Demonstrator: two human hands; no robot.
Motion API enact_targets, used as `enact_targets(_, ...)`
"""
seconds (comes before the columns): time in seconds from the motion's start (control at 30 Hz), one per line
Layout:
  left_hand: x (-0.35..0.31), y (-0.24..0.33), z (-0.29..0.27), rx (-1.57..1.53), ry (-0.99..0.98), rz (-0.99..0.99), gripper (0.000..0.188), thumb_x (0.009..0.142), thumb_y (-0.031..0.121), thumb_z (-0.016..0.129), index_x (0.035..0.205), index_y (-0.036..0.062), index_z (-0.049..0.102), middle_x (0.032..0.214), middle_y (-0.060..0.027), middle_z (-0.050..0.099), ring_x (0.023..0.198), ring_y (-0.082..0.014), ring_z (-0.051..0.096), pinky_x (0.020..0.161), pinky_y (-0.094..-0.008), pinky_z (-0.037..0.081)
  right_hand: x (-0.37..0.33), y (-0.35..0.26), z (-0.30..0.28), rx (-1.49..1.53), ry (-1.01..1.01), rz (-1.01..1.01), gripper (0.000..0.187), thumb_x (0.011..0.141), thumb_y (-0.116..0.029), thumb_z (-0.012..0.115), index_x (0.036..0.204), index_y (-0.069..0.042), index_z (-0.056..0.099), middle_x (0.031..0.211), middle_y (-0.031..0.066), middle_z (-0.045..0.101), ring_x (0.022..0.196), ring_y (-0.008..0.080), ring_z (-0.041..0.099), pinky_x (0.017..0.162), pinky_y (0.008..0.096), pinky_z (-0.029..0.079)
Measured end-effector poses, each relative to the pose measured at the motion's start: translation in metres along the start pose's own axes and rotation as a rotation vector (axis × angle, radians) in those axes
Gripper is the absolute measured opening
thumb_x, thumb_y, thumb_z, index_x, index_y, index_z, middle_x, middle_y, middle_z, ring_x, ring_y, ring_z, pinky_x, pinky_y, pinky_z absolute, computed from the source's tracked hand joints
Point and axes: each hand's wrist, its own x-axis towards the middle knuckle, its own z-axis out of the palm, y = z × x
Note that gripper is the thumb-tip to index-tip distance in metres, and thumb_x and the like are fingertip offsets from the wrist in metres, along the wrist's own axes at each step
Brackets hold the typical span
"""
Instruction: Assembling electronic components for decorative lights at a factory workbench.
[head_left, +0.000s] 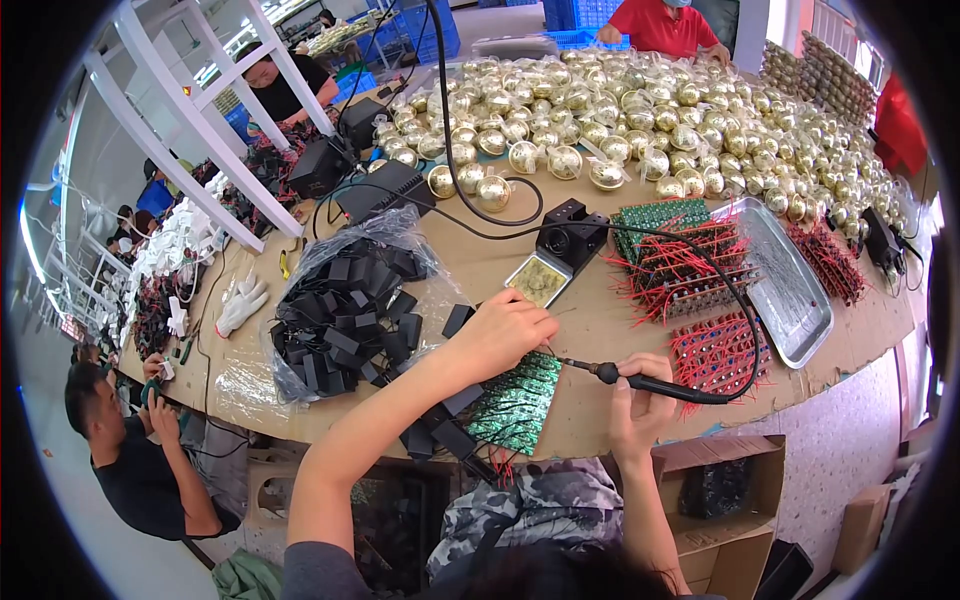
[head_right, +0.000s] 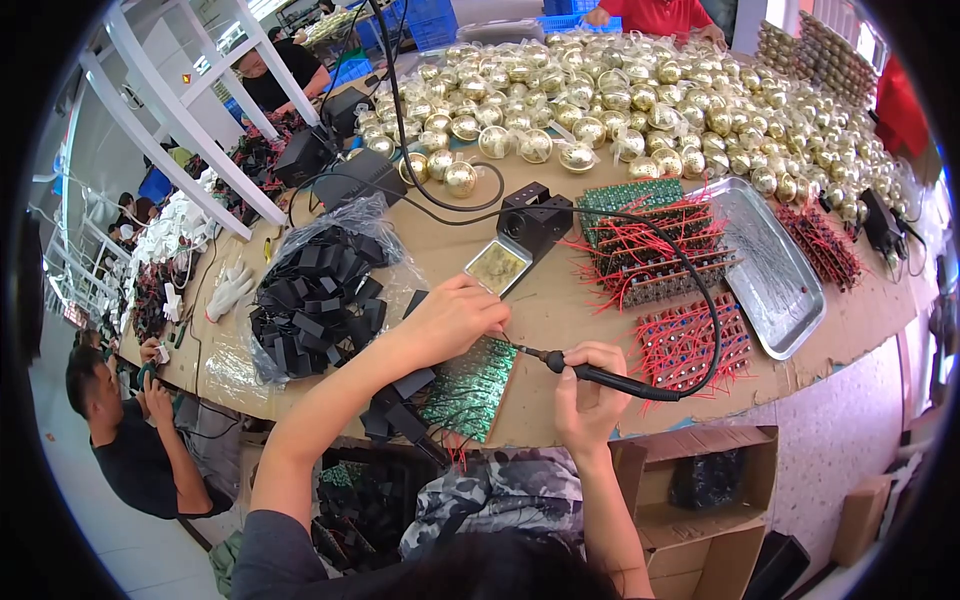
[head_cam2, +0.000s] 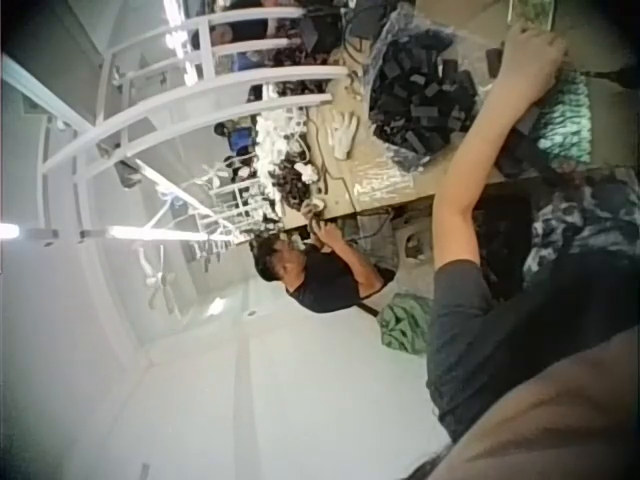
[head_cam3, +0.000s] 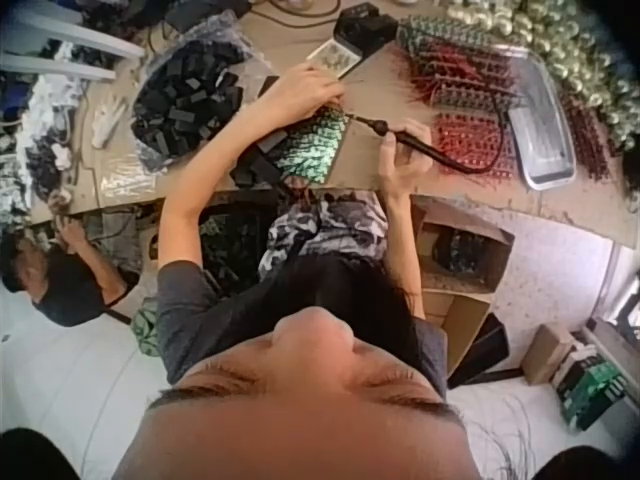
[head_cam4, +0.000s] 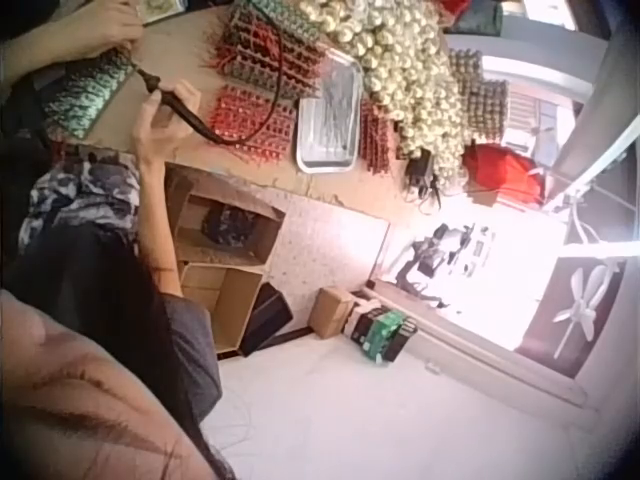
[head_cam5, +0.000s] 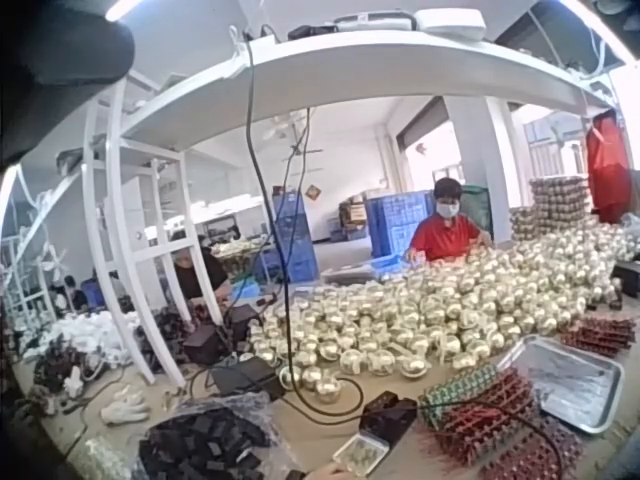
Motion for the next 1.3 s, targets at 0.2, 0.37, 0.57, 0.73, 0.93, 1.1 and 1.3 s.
enact_targets(0.2, -0.0009, 0.0003, -0.0002, -0.007, -0.020, -0.004, 0.012, 0.084, 0.018, 0.065, 0.083, 0.0107, 0.055, 0.080, -0.0003, 0.061, 0.086, -0.0187, 0.063, 0.085, -0.0330, 0.044, -0.0014, -0.0006, -0.0002, -0.025, -0.019, -0.011, 0.020, 0.075, 0.009, 0.059, 0.092, 0.000, 0.057, 0.093, 0.0128, 0.058, 0.086, 0.0210, 0.059, 0.080, 0.0316, 0.049)
enact_targets(0.37, 0.0004, 0.0002, -0.0029, -0.014, -0.030, -0.004, 0.012, 0.084, 0.018, 0.065, 0.083, 0.0107, 0.055, 0.080, -0.0004, 0.060, 0.086, -0.0186, 0.063, 0.086, -0.0331, 0.044, -0.0005, -0.0052, -0.0003, -0.028, -0.083, -0.002, 0.020, 0.075, 0.010, 0.055, 0.093, 0.001, 0.054, 0.096, 0.0121, 0.053, 0.090, 0.0214, 0.055, 0.085, 0.0326, 0.046)
enact_targets(0.57, 0.0001, -0.0006, -0.0021, -0.018, -0.036, -0.003, 0.012, 0.084, 0.017, 0.065, 0.083, 0.0108, 0.055, 0.080, -0.0007, 0.060, 0.087, -0.0187, 0.063, 0.086, -0.0334, 0.043, -0.0003, -0.0036, 0.0003, -0.035, -0.073, -0.043, 0.020, 0.075, 0.009, 0.059, 0.093, 0.000, 0.057, 0.093, 0.0129, 0.057, 0.086, 0.0216, 0.060, 0.080, 0.0319, 0.049)
enact_targets(0.73, -0.0007, -0.0009, -0.0011, -0.002, -0.050, -0.002, 0.011, 0.084, 0.017, 0.065, 0.083, 0.0113, 0.055, 0.082, -0.0005, 0.061, 0.088, -0.0189, 0.062, 0.086, -0.0337, 0.043, -0.0025, -0.0018, -0.0029, 0.048, 0.000, 0.018, 0.016, 0.081, 0.006, 0.055, 0.096, 0.000, 0.052, 0.098, 0.0115, 0.052, 0.090, 0.0194, 0.053, 0.083, 0.0316, 0.046)
enact_targets(0.93, 0.0002, 0.0010, -0.0024, 0.000, -0.048, -0.005, 0.011, 0.084, 0.017, 0.065, 0.083, 0.0116, 0.055, 0.082, -0.0006, 0.061, 0.088, -0.0194, 0.062, 0.087, -0.0335, 0.043, -0.0045, 0.0014, -0.0061, 0.021, 0.046, -0.009, 0.015, 0.083, 0.005, 0.054, 0.096, 0.000, 0.051, 0.099, 0.0114, 0.050, 0.089, 0.0184, 0.051, 0.084, 0.0308, 0.045)
enact_targets(1.1, -0.0007, 0.0004, -0.0033, -0.003, -0.049, 0.001, 0.012, 0.085, 0.018, 0.064, 0.083, 0.0110, 0.055, 0.082, -0.0008, 0.061, 0.088, -0.0194, 0.062, 0.087, -0.0334, 0.043, -0.0040, -0.0002, -0.0044, 0.021, 0.080, -0.004, 0.013, 0.084, 0.004, 0.053, 0.097, 0.001, 0.050, 0.099, 0.0114, 0.049, 0.091, 0.0180, 0.050, 0.084, 0.0304, 0.044)
enact_targets(1.3, -0.0010, -0.0009, -0.0027, 0.013, -0.054, 0.007, 0.013, 0.085, 0.019, 0.064, 0.084, 0.0105, 0.055, 0.082, -0.0013, 0.061, 0.088, -0.0195, 0.062, 0.086, -0.0336, 0.043, -0.0060, 0.0030, -0.0057, 0.061, 0.134, 0.024, 0.016, 0.081, 0.004, 0.057, 0.096, 0.002, 0.052, 0.099, 0.0126, 0.052, 0.090, 0.0199, 0.053, 0.083, 0.0320, 0.046)
